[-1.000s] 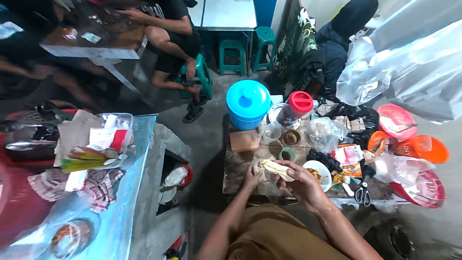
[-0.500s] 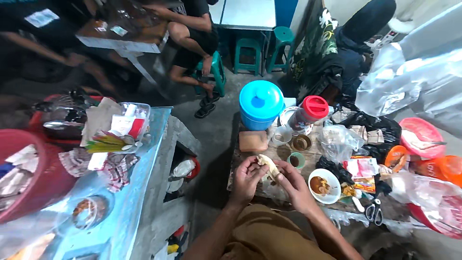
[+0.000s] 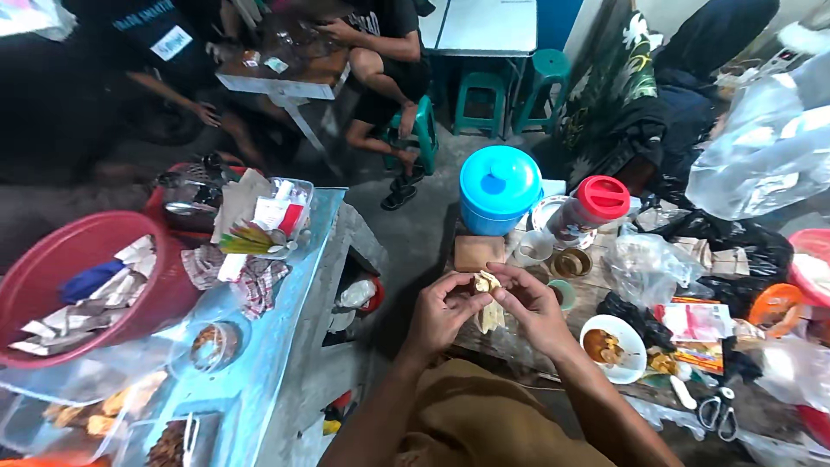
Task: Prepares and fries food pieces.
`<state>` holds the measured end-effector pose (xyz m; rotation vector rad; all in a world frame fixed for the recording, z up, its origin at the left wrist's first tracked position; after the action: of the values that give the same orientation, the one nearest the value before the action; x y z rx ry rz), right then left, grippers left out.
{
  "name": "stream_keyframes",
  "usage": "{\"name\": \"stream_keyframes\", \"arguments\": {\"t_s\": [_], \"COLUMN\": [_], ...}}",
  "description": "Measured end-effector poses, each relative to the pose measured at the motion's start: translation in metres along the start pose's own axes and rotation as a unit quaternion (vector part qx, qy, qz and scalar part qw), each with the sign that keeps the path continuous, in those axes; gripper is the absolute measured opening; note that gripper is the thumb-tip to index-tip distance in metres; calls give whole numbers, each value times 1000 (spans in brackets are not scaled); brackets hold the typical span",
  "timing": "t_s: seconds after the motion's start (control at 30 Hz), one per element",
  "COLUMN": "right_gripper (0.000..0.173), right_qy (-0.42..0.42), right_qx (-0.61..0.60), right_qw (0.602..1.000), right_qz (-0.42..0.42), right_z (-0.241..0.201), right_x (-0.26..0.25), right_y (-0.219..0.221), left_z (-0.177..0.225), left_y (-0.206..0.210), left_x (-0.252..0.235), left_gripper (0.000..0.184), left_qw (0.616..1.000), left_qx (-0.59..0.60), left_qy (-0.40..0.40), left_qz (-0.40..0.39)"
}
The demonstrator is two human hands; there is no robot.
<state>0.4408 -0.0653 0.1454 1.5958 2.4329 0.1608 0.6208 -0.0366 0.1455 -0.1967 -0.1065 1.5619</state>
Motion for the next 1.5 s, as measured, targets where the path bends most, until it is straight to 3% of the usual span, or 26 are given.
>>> {"name": "stream_keyframes", "arguments": {"t_s": [0.87, 0.97, 1.1, 1.23, 1.33, 1.5], "right_gripper": [33, 36, 55, 66, 66, 61], "right_qy": [-55, -46, 7, 41, 41, 28], "right_qx": [-66, -71, -43, -24, -26, -38], "right_qw": [992, 994, 999, 993, 994, 998], "right_qz": [94, 67, -31, -105, -97, -52], "right_z": [7, 7, 4, 3, 2, 0], "right_x": [1, 1, 2, 0, -2, -3], "right_y": [11, 15, 20, 21, 20, 17], "left_z": [13, 12, 4, -1, -1, 6], "left_y": [-6, -7, -11, -15, -14, -13], "left_x": [15, 15, 14, 13, 15, 17], "left_gripper": [35, 38, 42, 35, 28, 55], "left_qw": [992, 991, 983, 972, 979, 993], "left_qx": [47, 54, 95, 126, 118, 100], "left_qy": [-4, -10, -50, -70, -47, 3], "left_qz": [115, 121, 151, 185, 160, 57]}}
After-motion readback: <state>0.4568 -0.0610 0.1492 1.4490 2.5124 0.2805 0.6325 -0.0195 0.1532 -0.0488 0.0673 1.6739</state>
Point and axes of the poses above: each hand's wrist, its own x-axis away from the middle knuckle, its own y-axis out of the palm, z = x × y, the point moved 4 cm from there along -x, towards the middle knuckle, and after that the axes turned 13 degrees about -x, right-handed, at the moved point
